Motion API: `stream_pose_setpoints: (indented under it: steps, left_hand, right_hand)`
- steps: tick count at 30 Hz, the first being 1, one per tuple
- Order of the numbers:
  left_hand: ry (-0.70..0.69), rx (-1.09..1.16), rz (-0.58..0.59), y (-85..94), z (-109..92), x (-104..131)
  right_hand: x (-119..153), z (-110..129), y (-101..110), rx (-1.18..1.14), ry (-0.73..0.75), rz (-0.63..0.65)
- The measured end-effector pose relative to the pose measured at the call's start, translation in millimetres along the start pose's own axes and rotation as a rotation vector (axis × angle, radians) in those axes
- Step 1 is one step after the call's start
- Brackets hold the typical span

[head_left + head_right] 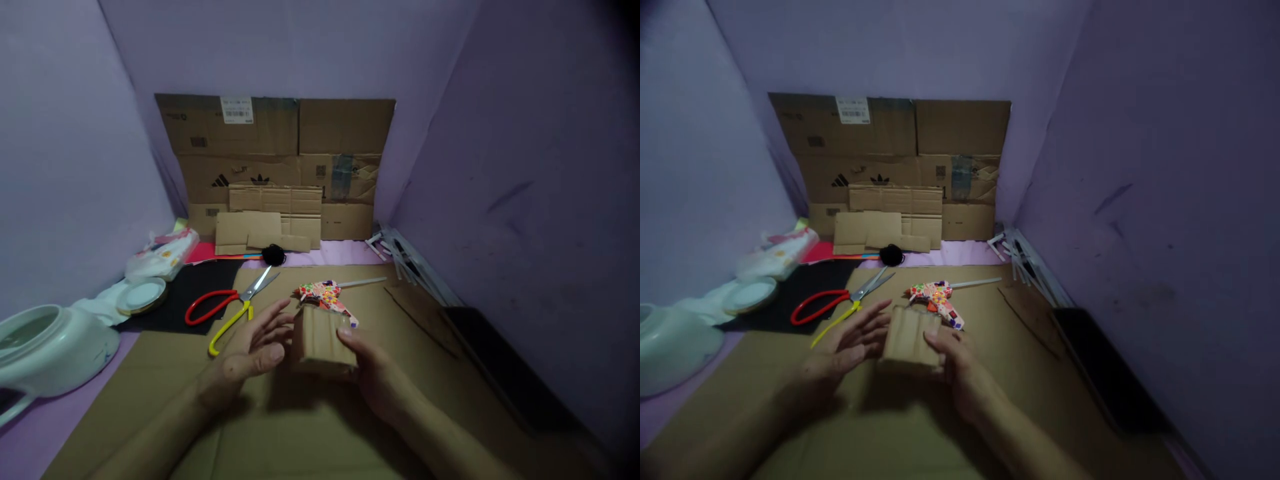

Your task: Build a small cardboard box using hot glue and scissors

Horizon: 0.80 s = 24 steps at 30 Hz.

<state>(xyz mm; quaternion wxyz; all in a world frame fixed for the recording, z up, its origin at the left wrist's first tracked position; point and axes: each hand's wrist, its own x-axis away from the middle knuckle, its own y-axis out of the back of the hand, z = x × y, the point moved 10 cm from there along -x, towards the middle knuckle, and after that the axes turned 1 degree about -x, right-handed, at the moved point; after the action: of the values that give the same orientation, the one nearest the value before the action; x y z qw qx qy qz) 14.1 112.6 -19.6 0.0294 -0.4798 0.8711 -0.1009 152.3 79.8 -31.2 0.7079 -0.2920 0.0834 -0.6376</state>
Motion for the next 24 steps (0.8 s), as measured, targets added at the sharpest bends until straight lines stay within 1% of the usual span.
stream_pose_setpoints:
  steps: [3, 4, 6, 7, 9, 11, 13, 15, 16, 21, 24]
  left_hand:
    - [0.058, -0.014, -0.041, 1.3, 11, -1]
    - [0.060, -0.026, -0.062, 2.5, 12, -2]
    - [0.018, -0.085, -0.111, 5.9, 7, -2]
    - [-0.023, -0.148, -0.130, 7.1, 1, -2]
    - [-0.149, -0.365, -0.151, 5.3, -17, 2]
    - [-0.343, -0.663, -0.108, -9.5, -38, 10]
    - [-0.553, -0.912, -0.026, -31.9, -52, 21]
    - [-0.687, -1.024, 0.034, -47.8, -55, 30]
    - [-0.720, -1.041, 0.044, -52.1, -55, 32]
    - [-0.800, -1.044, -0.039, -57.7, -63, 36]
    - [-0.818, -1.128, -0.016, -62.5, -65, 37]
  right_hand:
    - [1, -14, 8, -0.115, -0.174, -0.096]
    - [2, -16, 8, -0.151, -0.217, -0.101]
    - [4, -21, 5, -0.223, -0.319, -0.083]
    - [5, -25, 3, -0.250, -0.381, -0.070]
    - [10, -32, -1, -0.272, -0.499, -0.043]
    - [14, -36, -3, -0.252, -0.558, -0.021]
    - [15, -35, -6, -0.217, -0.548, -0.002]
    - [15, -34, -7, -0.171, -0.509, 0.013]
    - [15, -33, -8, -0.142, -0.491, 0.021]
    - [14, -36, -6, -0.015, -0.450, 0.005]
    - [11, -31, -1, 0.029, -0.377, -0.035]
